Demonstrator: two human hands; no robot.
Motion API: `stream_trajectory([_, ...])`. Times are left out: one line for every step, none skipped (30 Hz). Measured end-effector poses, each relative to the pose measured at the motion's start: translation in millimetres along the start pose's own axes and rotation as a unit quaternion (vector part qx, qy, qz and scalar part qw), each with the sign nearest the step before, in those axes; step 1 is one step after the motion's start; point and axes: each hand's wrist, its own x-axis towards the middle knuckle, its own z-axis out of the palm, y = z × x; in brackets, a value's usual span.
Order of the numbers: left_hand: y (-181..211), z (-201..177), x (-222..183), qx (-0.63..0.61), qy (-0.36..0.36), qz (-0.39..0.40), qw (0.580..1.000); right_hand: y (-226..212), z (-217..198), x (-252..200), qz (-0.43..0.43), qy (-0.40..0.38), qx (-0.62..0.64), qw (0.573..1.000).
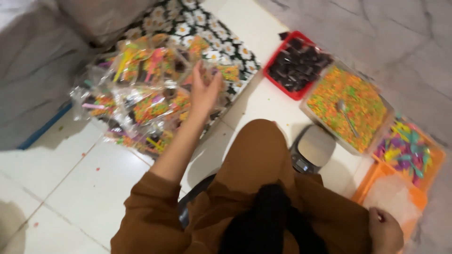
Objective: Packaging small portions of colorful snacks into plastic bags, weighing them on a digital scale, and organizing them into a container.
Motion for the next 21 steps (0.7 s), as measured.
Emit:
stream_trajectory([-2.4, 11.7, -14.8, 0.0, -0.017, 0.003, 1.0, -14.1, -8.7, 1.5, 0.017, 0.002, 0.004, 1.0])
stream_trajectory([-4.6, 27.3, -29.7, 0.023, -0.088, 0.069, 0.993, -22.2, -16.6, -4.2, 0.008, -0.014, -0.001, 1.0])
stream_trajectory([-6.8, 44.3, -45.7, 0.042, -0.158, 0.135, 0.977, -27.7, -25.3, -5.7, -0.001, -0.03, -0.004, 1.0])
stream_trajectory([0.9, 55.4, -59.7, 0.04, -0.192, 0.142, 0.97, -25.6, -20.5, -4.6, 0.033, -0.029, 0.005, 0.999])
stream_trajectory([7.7, 67.1, -74.4, 0.138, -0.235, 0.132, 0.953, -20.0, -15.6, -0.6, 0.027, -0.012, 0.031, 0.999])
stream_trajectory([12.1, 77.6, -92.0, 0.237, -0.28, 0.127, 0.922, -7.6, -8.5, -4.6, 0.029, 0.004, 0.055, 0.998])
stream_trajectory([12.4, 86.8, -101.6, 0.236, -0.318, 0.139, 0.908, -2.3, -0.7, -7.7, 0.07, 0.005, 0.063, 0.996])
stream_trajectory([13.2, 98.8, -113.2, 0.279, -0.33, 0.185, 0.883, 9.4, 3.4, -8.3, 0.065, 0.004, 0.087, 0.994])
stream_trajectory([13.6, 110.2, -123.0, 0.316, -0.339, 0.233, 0.855, 22.6, 7.9, -7.2, 0.06, 0.007, 0.111, 0.992])
stream_trajectory([14.1, 115.9, -130.3, 0.307, -0.376, 0.241, 0.84, 33.4, 16.8, -12.8, 0.101, 0.007, 0.11, 0.989])
stream_trajectory([14.4, 122.0, -135.1, 0.393, -0.372, 0.27, 0.797, 44.9, 26.0, -16.7, 0.16, -0.013, 0.208, 0.965])
stream_trajectory([16.6, 130.8, -137.1, 0.474, -0.356, 0.302, 0.747, 56.7, 35.4, -11.3, 0.21, -0.026, 0.306, 0.928])
stream_trajectory([10.1, 134.5, -139.7, 0.464, -0.384, 0.316, 0.733, 61.2, 30.6, -22.0, 0.244, -0.02, 0.308, 0.919])
stream_trajectory([3.4, 135.9, -139.9, 0.489, -0.342, 0.36, 0.717, 62.3, 26.4, -22.6, 0.284, -0.005, 0.377, 0.882])
stream_trajectory([-3.2, 137.9, -137.5, 0.508, -0.297, 0.404, 0.7, 63.0, 22.1, -21.3, 0.32, 0.013, 0.443, 0.837])
stream_trajectory([-10.4, 136.0, -137.0, 0.504, -0.312, 0.412, 0.692, 76.6, 27.5, -21.6, 0.337, 0.016, 0.444, 0.83])
stream_trajectory([-17.0, 134.4, -133.5, 0.518, -0.32, 0.393, 0.689, 88.5, 32.6, -21.0, 0.362, 0.037, 0.47, 0.804])
stream_trajectory([-23.9, 132.1, -128.4, 0.531, -0.322, 0.375, 0.689, 98.7, 36.3, -13.8, 0.379, 0.059, 0.496, 0.779])
stream_trajectory([-5.9, 141.8, -138.3, 0.527, -0.329, 0.382, 0.684, 113.1, 46.9, -12.5, 0.388, 0.065, 0.497, 0.773])
stream_trajectory([12.7, 147.2, -148.1, 0.524, -0.335, 0.359, 0.696, 124.2, 59.3, -9.5, 0.352, 0.108, 0.508, 0.778])
stream_trajectory([31.1, 152.5, -156.8, 0.52, -0.34, 0.336, 0.708, 134.2, 71.9, -6.2, 0.316, 0.152, 0.516, 0.782])
